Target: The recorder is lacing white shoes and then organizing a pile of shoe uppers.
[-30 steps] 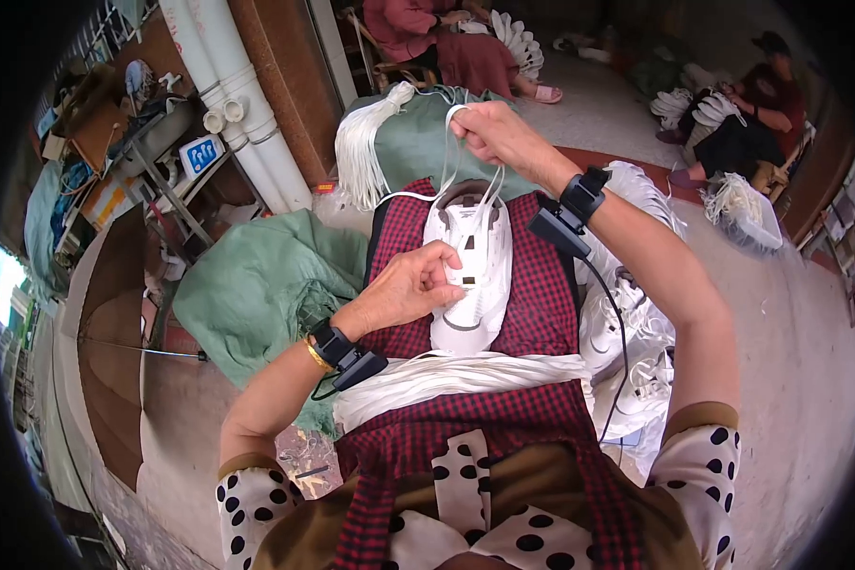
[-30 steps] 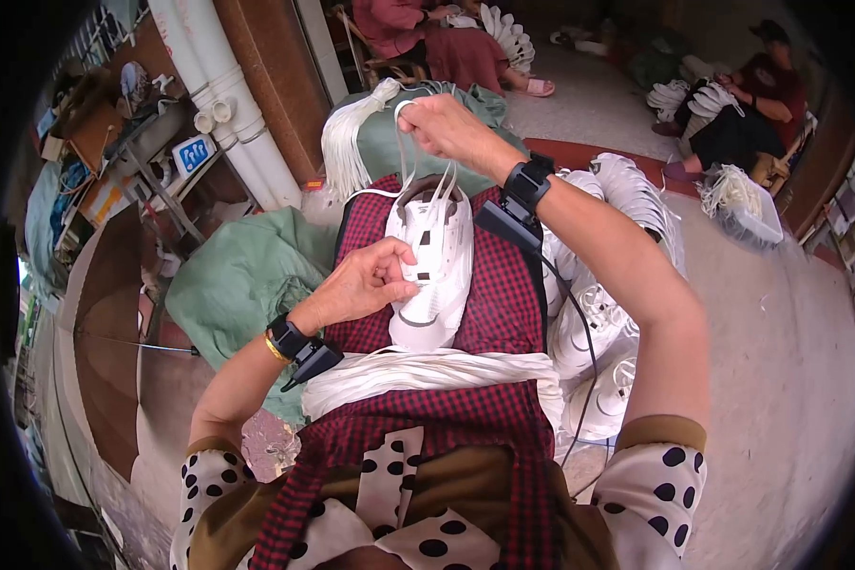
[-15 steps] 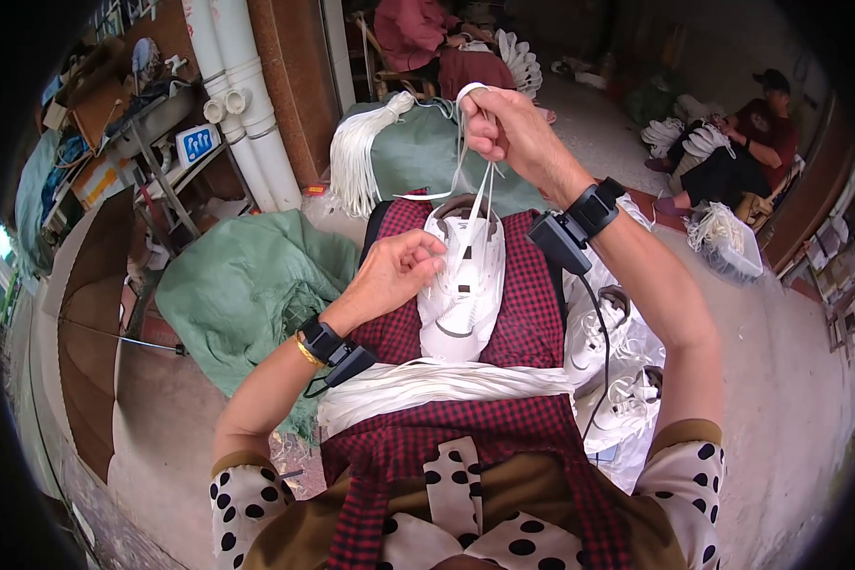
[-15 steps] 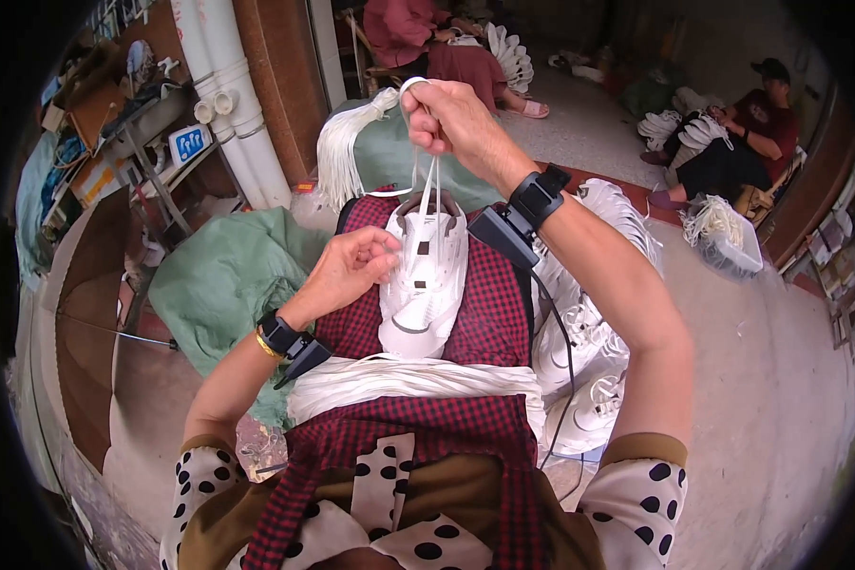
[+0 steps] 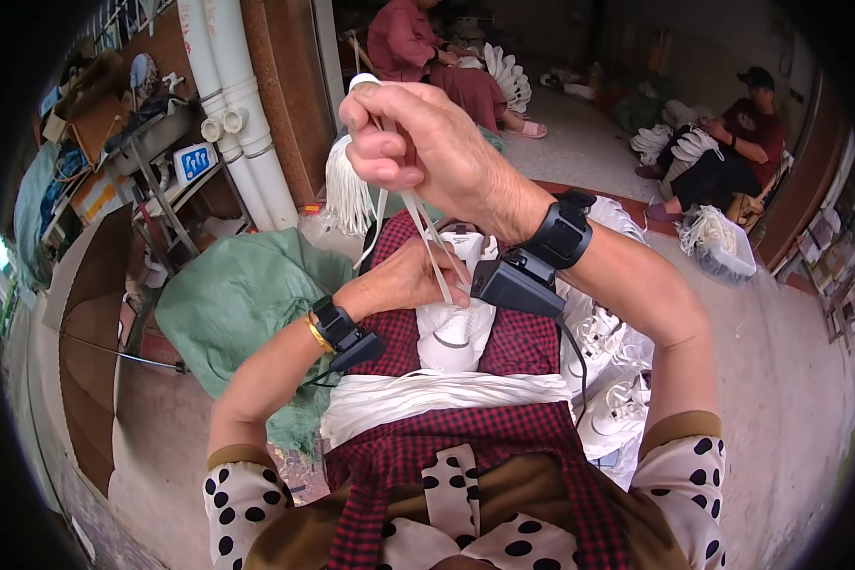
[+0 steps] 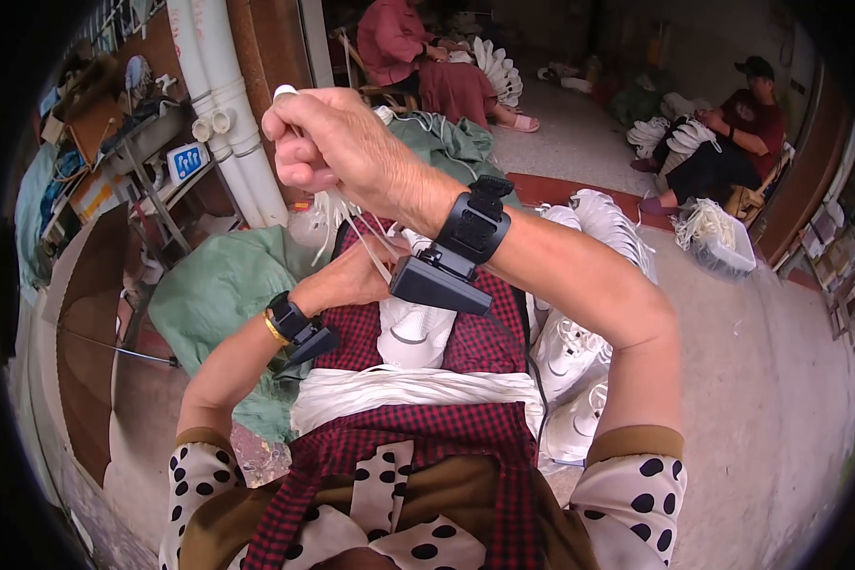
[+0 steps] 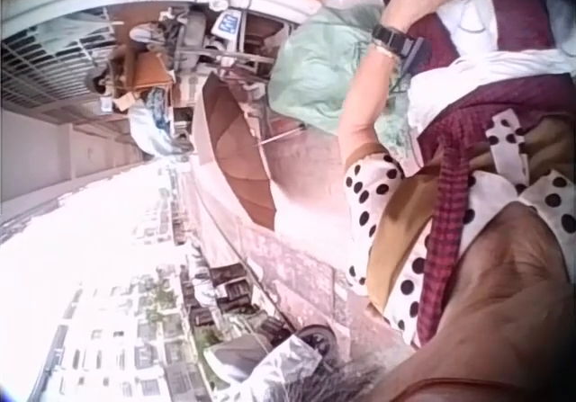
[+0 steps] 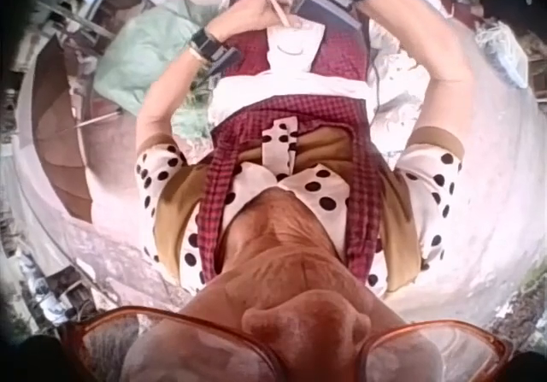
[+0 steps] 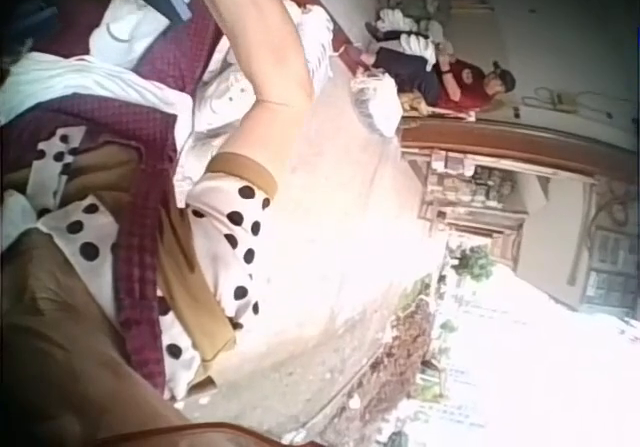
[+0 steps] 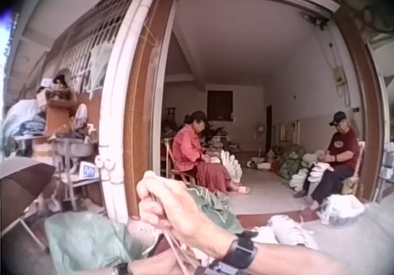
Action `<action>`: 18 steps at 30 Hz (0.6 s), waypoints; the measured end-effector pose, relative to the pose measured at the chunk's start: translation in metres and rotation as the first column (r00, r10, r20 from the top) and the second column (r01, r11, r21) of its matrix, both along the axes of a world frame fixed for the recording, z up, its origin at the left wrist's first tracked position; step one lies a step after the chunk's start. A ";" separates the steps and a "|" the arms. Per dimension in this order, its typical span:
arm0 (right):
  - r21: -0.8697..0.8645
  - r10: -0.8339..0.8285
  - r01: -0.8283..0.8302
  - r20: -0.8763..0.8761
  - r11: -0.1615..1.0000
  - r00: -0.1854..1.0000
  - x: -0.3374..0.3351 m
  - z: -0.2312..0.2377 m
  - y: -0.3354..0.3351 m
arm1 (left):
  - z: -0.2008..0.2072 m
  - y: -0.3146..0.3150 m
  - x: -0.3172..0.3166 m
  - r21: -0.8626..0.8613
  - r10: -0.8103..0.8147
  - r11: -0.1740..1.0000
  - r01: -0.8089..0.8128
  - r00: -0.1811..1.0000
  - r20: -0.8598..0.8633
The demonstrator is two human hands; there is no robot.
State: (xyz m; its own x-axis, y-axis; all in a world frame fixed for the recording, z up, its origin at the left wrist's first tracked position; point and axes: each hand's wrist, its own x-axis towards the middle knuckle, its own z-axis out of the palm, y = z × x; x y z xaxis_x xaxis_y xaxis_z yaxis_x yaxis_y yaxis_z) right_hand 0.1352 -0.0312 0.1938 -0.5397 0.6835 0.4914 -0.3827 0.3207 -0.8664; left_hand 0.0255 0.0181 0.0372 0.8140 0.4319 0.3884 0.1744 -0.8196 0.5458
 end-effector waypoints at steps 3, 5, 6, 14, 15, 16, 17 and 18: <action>0.170 0.111 -0.105 -0.026 0.980 0.993 0.025 0.032 0.004 | 0.025 -0.005 0.017 0.006 -0.120 0.993 0.120 0.985 0.127; 0.289 -0.031 0.065 -0.120 0.955 0.992 0.050 0.049 0.007 | 0.031 0.000 0.007 -0.566 -0.010 0.813 0.135 0.976 0.218; 0.349 0.188 -0.146 -0.091 0.926 0.978 0.071 0.071 0.012 | 0.034 0.010 -0.005 -0.652 0.051 0.730 0.205 0.935 0.351; -0.013 -0.498 0.527 -0.348 0.850 0.794 0.276 0.021 -0.014 | -0.031 0.052 -0.145 -0.896 0.754 0.349 0.276 0.485 0.443; -0.092 -0.614 0.627 -0.355 0.773 0.705 0.290 0.001 -0.016 | -0.036 0.055 -0.153 -0.901 0.766 0.335 0.276 0.477 0.430; -0.163 -0.629 0.621 -0.386 0.767 0.675 0.302 -0.017 -0.018 | -0.040 0.056 -0.158 -0.908 0.785 0.317 0.273 0.461 0.413; -0.243 -0.689 0.652 -0.377 0.719 0.619 0.313 -0.033 -0.018 | -0.042 0.057 -0.160 -0.925 0.822 0.281 0.256 0.433 0.369; -0.289 -0.706 0.648 -0.384 0.704 0.595 0.322 -0.048 -0.018 | -0.043 0.059 -0.161 -0.931 0.833 0.261 0.255 0.428 0.351</action>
State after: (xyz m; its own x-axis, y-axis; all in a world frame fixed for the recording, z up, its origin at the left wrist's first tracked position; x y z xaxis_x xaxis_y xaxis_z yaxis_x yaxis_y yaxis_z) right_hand 0.4574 -0.0489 0.1460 0.3550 0.8247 0.4404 -0.4308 0.5624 -0.7058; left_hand -0.1350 0.0771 -0.0056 0.1218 0.9803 -0.1552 -0.6075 0.1973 0.7694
